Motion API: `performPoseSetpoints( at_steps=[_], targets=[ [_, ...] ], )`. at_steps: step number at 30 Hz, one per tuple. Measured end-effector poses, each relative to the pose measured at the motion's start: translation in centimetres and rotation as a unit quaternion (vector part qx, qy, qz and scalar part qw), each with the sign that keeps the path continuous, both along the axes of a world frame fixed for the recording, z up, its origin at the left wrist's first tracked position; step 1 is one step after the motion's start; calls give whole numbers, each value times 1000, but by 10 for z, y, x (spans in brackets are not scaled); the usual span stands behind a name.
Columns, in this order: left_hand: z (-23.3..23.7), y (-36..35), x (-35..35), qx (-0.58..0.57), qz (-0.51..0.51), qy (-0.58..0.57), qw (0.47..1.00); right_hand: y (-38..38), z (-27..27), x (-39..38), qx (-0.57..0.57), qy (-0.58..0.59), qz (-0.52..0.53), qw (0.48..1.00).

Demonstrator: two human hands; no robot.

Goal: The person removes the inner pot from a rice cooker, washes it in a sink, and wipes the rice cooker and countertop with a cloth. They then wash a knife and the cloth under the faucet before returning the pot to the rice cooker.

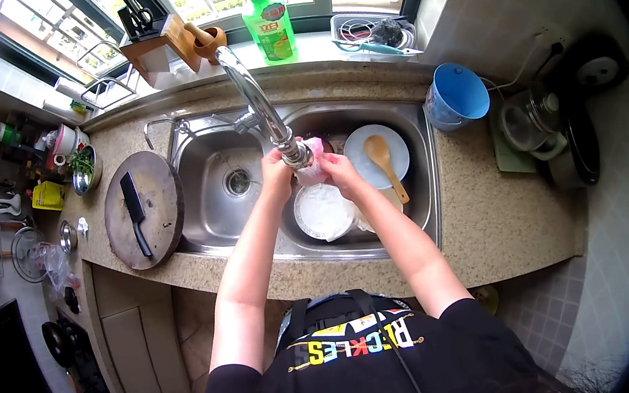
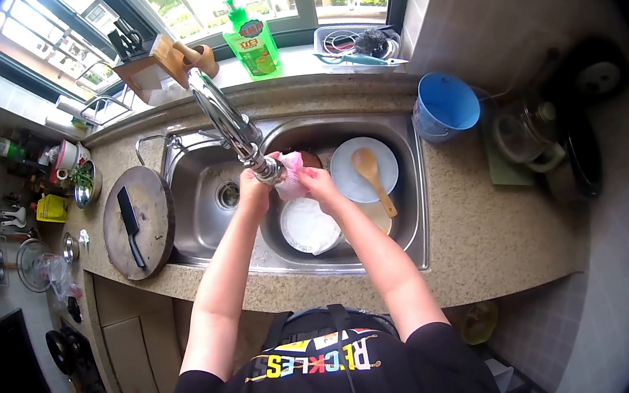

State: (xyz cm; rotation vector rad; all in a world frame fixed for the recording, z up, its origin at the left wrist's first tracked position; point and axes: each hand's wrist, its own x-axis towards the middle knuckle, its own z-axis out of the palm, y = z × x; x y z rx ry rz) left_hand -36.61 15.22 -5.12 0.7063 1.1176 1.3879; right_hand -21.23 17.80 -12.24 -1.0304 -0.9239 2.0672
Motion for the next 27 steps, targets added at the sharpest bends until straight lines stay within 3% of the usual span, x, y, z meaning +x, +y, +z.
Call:
performPoseSetpoints(
  at_steps=[3,5,6,8,9,12,14,16,20,21,22,23,24,25,27],
  targets=[
    [-8,3,-33,-14,40,-26,999,-1,-2,14,14,-13,-27,999],
    [-1,3,-45,-16,70,-141,987,-4,-1,24,-6,-15,-32,999],
    [0,2,-43,-17,70,-142,987,-6,-1,24,-8,-16,-32,999],
    [2,2,-36,-26,9,-194,981,-10,3,22,158,-127,49,978],
    [22,-2,-19,-18,-1,-206,978,-11,21,18,110,-130,70,983],
    [14,-5,1,-62,-42,-159,984,-6,24,-5,127,-40,-18,991],
    [5,-4,-1,-73,-50,-174,981,-2,35,-5,86,-22,-19,996],
    [10,-8,-13,-35,-70,-94,992,2,40,-1,127,-30,30,991],
    [14,-18,-41,-60,-19,-168,984,8,49,-7,137,-75,50,986],
    [14,-21,-43,-59,-18,-168,984,10,46,-10,276,-137,12,951],
    [14,-26,-45,-46,-26,-124,991,11,42,-12,406,-195,-25,892],
    [15,-30,-45,-34,-34,-80,996,10,48,-11,406,-195,-25,892],
    [14,-31,-46,-33,-32,-81,996,9,62,-9,318,-152,2,936],
    [12,-33,-47,-8,-49,34,998,7,70,-7,228,-108,28,967],
    [9,-37,-49,30,-74,218,973,10,70,-4,249,-129,46,959]
  ],
)
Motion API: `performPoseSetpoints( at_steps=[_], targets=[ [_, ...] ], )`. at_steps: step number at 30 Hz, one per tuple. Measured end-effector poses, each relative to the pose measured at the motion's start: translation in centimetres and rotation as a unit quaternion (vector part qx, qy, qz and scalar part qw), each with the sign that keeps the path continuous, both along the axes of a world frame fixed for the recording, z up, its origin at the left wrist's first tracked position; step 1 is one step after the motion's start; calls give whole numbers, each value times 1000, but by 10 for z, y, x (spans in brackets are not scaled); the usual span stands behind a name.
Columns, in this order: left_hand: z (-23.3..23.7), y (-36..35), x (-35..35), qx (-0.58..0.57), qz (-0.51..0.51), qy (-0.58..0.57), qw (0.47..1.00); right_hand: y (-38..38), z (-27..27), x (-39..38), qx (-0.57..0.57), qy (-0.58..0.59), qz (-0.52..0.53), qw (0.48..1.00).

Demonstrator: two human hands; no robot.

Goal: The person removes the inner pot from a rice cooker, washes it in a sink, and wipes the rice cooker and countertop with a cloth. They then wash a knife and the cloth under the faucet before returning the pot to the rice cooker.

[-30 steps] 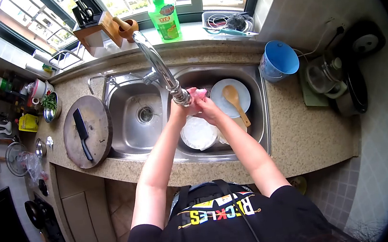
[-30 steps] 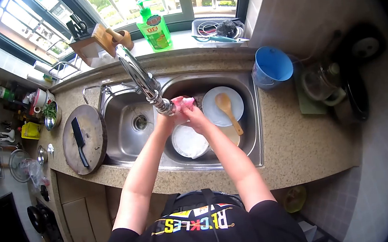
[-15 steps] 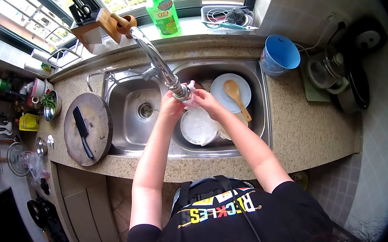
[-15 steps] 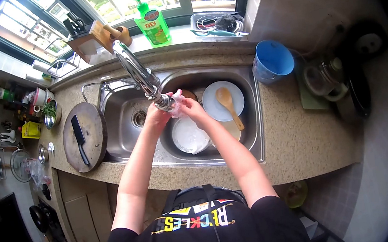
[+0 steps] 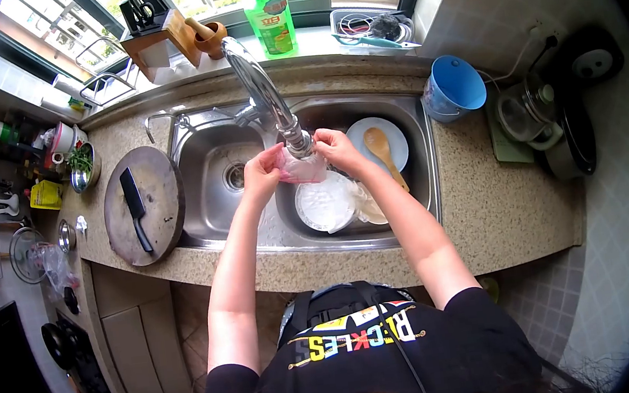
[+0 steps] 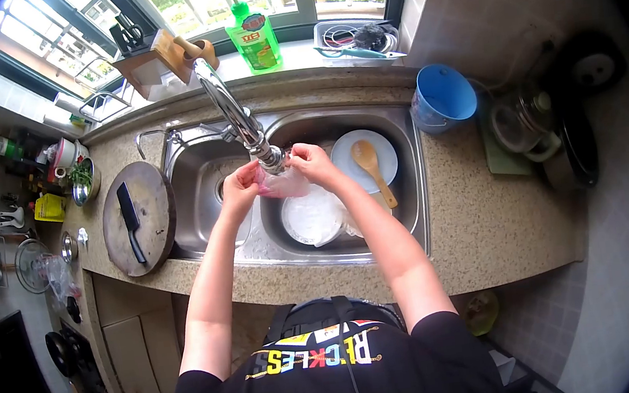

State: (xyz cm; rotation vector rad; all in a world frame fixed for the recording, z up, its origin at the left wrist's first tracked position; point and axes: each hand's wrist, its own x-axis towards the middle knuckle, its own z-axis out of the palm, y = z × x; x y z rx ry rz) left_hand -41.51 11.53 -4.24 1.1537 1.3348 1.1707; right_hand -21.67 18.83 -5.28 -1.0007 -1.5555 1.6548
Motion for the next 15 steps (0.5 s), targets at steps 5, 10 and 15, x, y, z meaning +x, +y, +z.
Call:
performPoseSetpoints(
  at_steps=[5,10,15],
  targets=[
    [-34,1,-19,57,59,134,988,2,-5,-5,86,-54,-5,995],
    [-52,-2,14,-311,148,-109,933,-5,-13,-26,41,56,-63,996],
    [-67,6,70,-210,39,-533,818,-60,-21,-47,80,31,-90,992]
  ],
)
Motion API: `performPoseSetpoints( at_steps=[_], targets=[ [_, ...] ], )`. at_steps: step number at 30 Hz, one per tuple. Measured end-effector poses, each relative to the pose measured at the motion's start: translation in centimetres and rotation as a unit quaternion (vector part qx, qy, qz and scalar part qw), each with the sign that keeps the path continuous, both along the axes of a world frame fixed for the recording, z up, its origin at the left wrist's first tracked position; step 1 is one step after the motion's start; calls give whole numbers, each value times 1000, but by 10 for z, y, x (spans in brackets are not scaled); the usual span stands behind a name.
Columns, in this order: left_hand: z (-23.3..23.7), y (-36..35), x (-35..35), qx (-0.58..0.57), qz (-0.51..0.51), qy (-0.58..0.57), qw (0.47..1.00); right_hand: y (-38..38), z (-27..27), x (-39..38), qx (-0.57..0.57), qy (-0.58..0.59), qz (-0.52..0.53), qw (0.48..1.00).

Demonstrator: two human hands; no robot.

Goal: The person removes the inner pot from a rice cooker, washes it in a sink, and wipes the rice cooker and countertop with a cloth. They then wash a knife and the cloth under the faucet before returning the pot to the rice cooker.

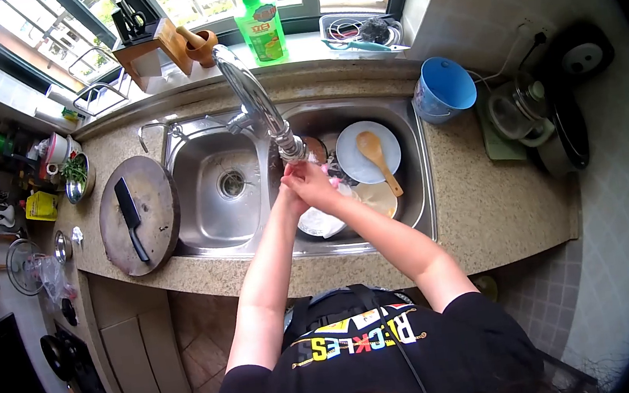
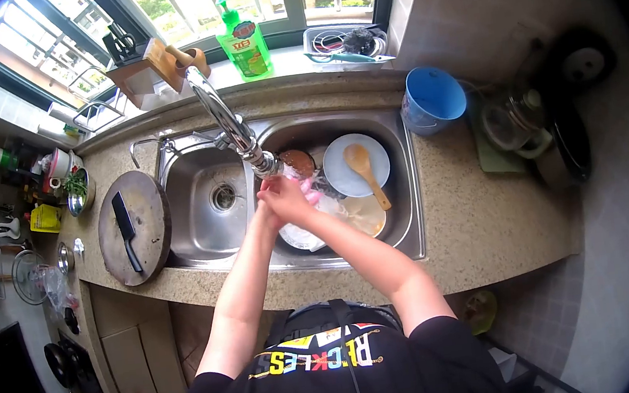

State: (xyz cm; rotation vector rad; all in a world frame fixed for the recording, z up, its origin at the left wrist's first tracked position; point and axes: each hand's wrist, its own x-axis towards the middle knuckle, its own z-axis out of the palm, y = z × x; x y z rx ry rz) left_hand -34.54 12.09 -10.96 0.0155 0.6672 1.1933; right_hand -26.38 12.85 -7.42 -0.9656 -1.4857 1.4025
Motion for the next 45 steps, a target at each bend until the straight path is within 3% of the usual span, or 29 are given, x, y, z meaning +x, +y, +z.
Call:
performPoseSetpoints(
  at_steps=[2,3,4,5,7,9,10,12,13,16,17,18,19,20,21,22,24,25,26,28,29,30,32,33,36,37,40,42,45],
  targets=[
    [2,2,0,28,-21,58,998,-28,34,1,66,57,19,996],
    [5,1,-3,56,-36,118,991,-39,68,13,164,-122,28,978],
    [10,-3,-4,82,-51,179,979,-41,60,15,198,-177,30,964],
    [41,-8,4,74,-34,87,993,-37,49,12,272,-185,-6,944],
    [-22,10,-4,134,-44,145,979,-15,25,12,344,-194,-48,918],
    [-138,41,-18,262,-34,276,924,10,2,15,289,-252,-75,921],
    [-98,35,-10,168,-48,206,963,24,-4,21,285,-252,-77,922],
    [-5,21,9,-51,-19,49,997,49,-15,31,117,-301,-187,928],
    [-1,22,11,-42,-29,101,994,49,-24,30,114,-299,-187,929],
    [19,16,1,-16,-79,67,995,53,-46,27,1,-237,-142,961],
    [21,18,0,-22,-66,125,990,48,-43,19,-184,-4,-112,977],
    [19,19,1,-23,-66,126,990,45,-38,14,-350,230,-73,905],
    [20,21,3,11,-74,315,946,41,-33,15,-471,308,-32,826],
    [20,23,5,45,-78,491,867,36,-23,12,-471,308,-32,826],
    [20,24,6,45,-77,490,867,32,-16,7,-458,362,5,812],
    [20,24,7,52,-45,632,772,29,-8,4,-443,414,41,794],
    [18,24,7,60,22,856,514,29,-8,3,-461,418,62,780],
    [7,28,-2,82,18,819,568,28,-17,0,-429,403,32,807],
    [-8,29,-4,81,18,818,569,27,-24,-2,-397,387,0,832],
    [-44,34,-6,28,163,606,778,28,-23,-13,-340,351,-44,872],
    [-40,45,-4,-57,138,447,882,30,-24,-16,-280,313,-86,904],
    [-38,43,-3,-55,137,446,883,32,-25,-16,-278,313,-87,904],
    [-29,39,2,51,161,121,978,35,-24,-12,-298,356,-127,877],
    [-26,37,9,29,196,212,957,32,-22,-11,-287,347,-126,884],
    [4,18,20,50,99,226,968,26,-21,-4,-261,272,-145,915],
    [33,7,29,-7,111,159,981,19,-8,-1,-258,264,-160,915],
    [-15,-2,34,55,66,287,954,7,-18,8,-313,275,-185,890],
    [9,-19,51,37,96,257,961,-5,-28,17,-318,274,-186,888],
    [-1,-40,53,89,-32,414,905,-29,-42,28,-360,234,-240,870]
  ],
)
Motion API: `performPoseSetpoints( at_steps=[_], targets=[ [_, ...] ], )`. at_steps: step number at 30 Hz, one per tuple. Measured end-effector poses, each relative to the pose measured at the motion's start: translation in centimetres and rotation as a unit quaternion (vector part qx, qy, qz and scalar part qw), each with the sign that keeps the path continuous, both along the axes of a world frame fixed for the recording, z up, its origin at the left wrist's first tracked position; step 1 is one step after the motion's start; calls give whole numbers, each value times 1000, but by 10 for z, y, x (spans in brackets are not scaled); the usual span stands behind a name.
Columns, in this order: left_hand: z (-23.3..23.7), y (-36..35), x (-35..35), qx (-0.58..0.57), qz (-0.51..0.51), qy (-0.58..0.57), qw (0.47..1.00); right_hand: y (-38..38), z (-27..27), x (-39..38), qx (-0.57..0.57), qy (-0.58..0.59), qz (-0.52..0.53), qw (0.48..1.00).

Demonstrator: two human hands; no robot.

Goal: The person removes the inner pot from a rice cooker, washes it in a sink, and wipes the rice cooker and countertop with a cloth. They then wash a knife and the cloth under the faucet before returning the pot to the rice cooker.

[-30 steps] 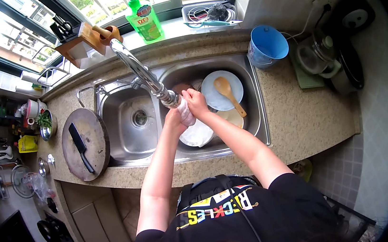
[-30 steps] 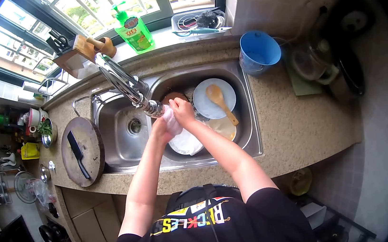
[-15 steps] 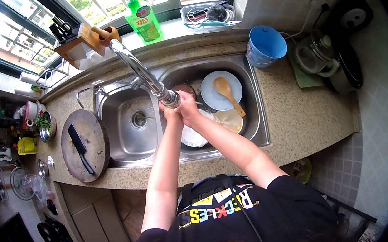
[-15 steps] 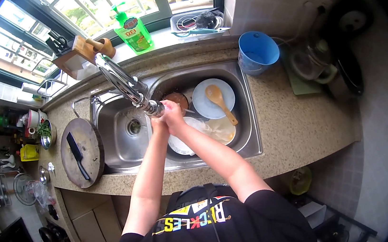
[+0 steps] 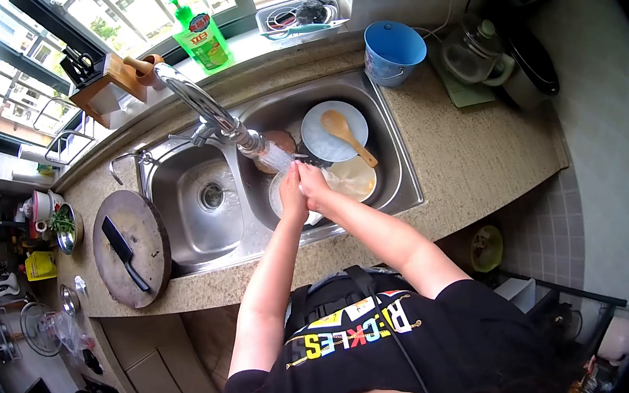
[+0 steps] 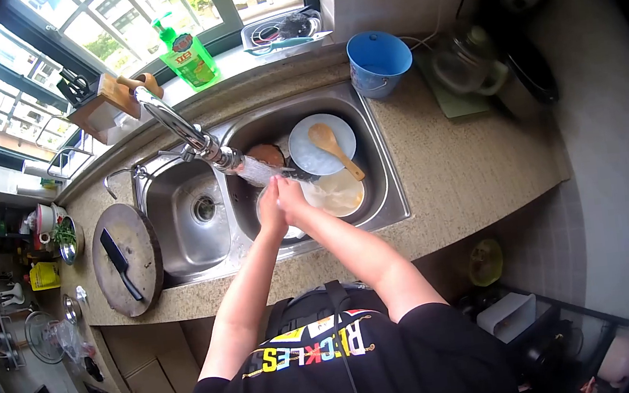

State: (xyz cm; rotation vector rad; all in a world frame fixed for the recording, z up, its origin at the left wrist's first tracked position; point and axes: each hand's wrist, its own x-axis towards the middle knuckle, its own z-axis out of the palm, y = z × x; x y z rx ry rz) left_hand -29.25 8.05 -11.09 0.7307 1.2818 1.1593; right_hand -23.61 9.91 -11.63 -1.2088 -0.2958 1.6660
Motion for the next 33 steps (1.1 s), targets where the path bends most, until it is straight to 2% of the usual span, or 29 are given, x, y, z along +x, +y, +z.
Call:
performPoseSetpoints(
  at_steps=[3,4,11,13,17,19,20,21,23,25,27,28,29,31,32,33],
  targets=[
    [5,-20,11,-34,-25,46,998,-22,-11,11,-9,-2,5,1000],
    [6,-26,18,-30,5,50,998,-26,-14,11,-20,-4,-17,1000],
    [-23,-49,24,-20,-55,151,987,-57,-18,27,-44,-62,-45,996],
    [-23,-56,28,5,-69,179,981,-62,-35,34,-32,-26,-32,999],
    [-23,-52,23,80,-141,173,971,-70,-8,51,-53,12,-52,997],
    [-50,-37,19,-6,-174,68,982,-76,16,75,-41,236,24,971],
    [19,-46,20,-178,-209,-89,958,-78,13,86,3,269,41,962],
    [30,-47,18,-248,-205,-95,942,-85,18,91,4,268,38,963],
    [25,-54,10,-222,-284,-174,916,-101,35,93,83,-7,73,994],
    [22,-60,6,-236,-318,-151,906,-113,20,99,111,-10,79,991],
    [20,-64,4,-246,-352,-127,894,-124,12,111,108,-234,175,950],
    [17,-68,3,-225,-350,-100,904,-127,-12,113,145,-287,147,935],
    [11,-69,1,-202,-349,-72,913,-132,-5,116,144,-288,143,936],
    [-2,-66,-3,-198,-328,-56,922,-140,23,122,114,-395,162,897],
    [3,-66,-4,-185,-271,-25,944,-141,21,126,149,-487,126,851],
    [6,-64,0,-168,-219,4,961,-145,52,131,140,-480,106,859]
  ],
)
